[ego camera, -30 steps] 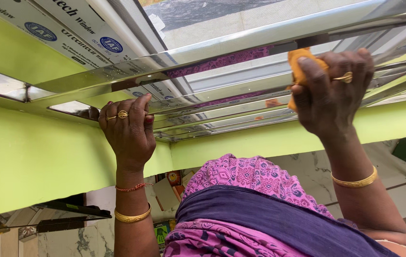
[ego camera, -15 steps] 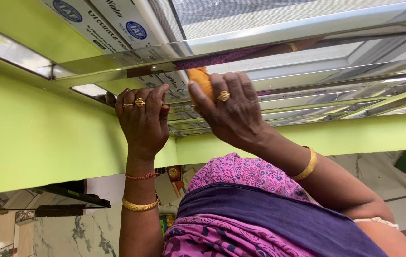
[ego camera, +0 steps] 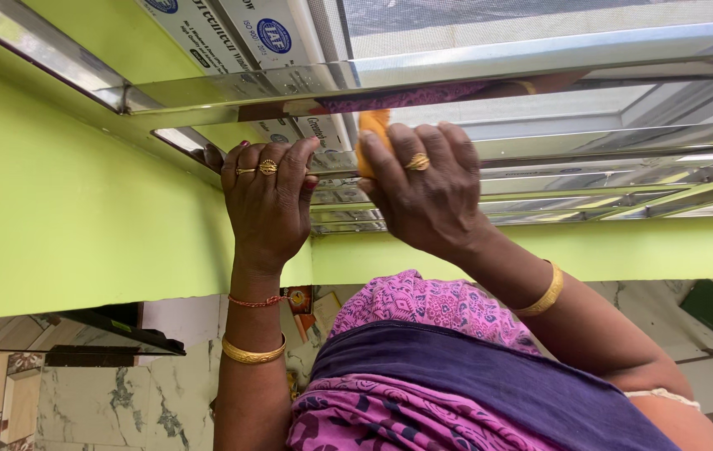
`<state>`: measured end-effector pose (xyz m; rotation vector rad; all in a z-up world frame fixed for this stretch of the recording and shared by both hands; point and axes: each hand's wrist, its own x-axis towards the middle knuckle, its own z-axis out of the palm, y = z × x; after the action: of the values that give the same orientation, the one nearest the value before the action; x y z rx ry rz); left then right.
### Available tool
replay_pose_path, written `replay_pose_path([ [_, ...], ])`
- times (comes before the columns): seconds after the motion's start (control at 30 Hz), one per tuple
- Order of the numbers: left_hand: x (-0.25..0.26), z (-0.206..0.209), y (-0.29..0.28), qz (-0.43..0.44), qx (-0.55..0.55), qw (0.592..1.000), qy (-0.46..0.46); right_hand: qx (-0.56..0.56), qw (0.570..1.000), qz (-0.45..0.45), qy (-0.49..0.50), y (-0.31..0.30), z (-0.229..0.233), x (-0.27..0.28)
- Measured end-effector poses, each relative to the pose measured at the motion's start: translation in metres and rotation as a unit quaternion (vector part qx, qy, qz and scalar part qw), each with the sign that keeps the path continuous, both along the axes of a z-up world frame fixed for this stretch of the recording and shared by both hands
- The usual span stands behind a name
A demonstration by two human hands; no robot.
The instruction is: The person cleans a set of metal window grills using a cloth, wiping the length of multiple bars.
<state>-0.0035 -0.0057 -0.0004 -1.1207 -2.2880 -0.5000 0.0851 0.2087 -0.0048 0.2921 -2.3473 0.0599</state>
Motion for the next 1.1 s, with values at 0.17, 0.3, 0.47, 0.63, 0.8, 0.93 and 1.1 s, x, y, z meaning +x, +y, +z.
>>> replay_pose_path([
  [0.17,0.000,-0.002,0.000,0.001,0.000,1.000,0.006,0.010,0.998,-0.064,0.026,0.039,0.002,0.029],
  [0.3,0.000,-0.001,0.002,0.002,0.003,1.000,0.007,0.015,0.996,-0.085,0.036,0.073,-0.001,0.050],
  [0.47,0.001,0.001,0.002,0.006,-0.001,1.000,0.008,0.007,0.991,-0.117,0.062,0.120,-0.013,0.069],
  [0.63,0.001,0.000,0.003,0.010,-0.003,1.000,0.012,0.019,0.986,-0.156,0.058,0.164,-0.019,0.091],
  [0.8,0.002,0.000,0.005,0.014,-0.005,1.000,0.013,0.002,0.981,-0.172,0.089,0.185,-0.026,0.097],
  [0.93,0.002,0.000,0.005,0.010,-0.005,1.000,0.020,-0.042,0.975,-0.157,0.151,0.166,-0.042,0.085],
  [1.1,0.002,0.001,0.005,0.010,0.001,1.000,0.015,-0.019,0.979,-0.134,0.153,0.132,-0.047,0.068],
])
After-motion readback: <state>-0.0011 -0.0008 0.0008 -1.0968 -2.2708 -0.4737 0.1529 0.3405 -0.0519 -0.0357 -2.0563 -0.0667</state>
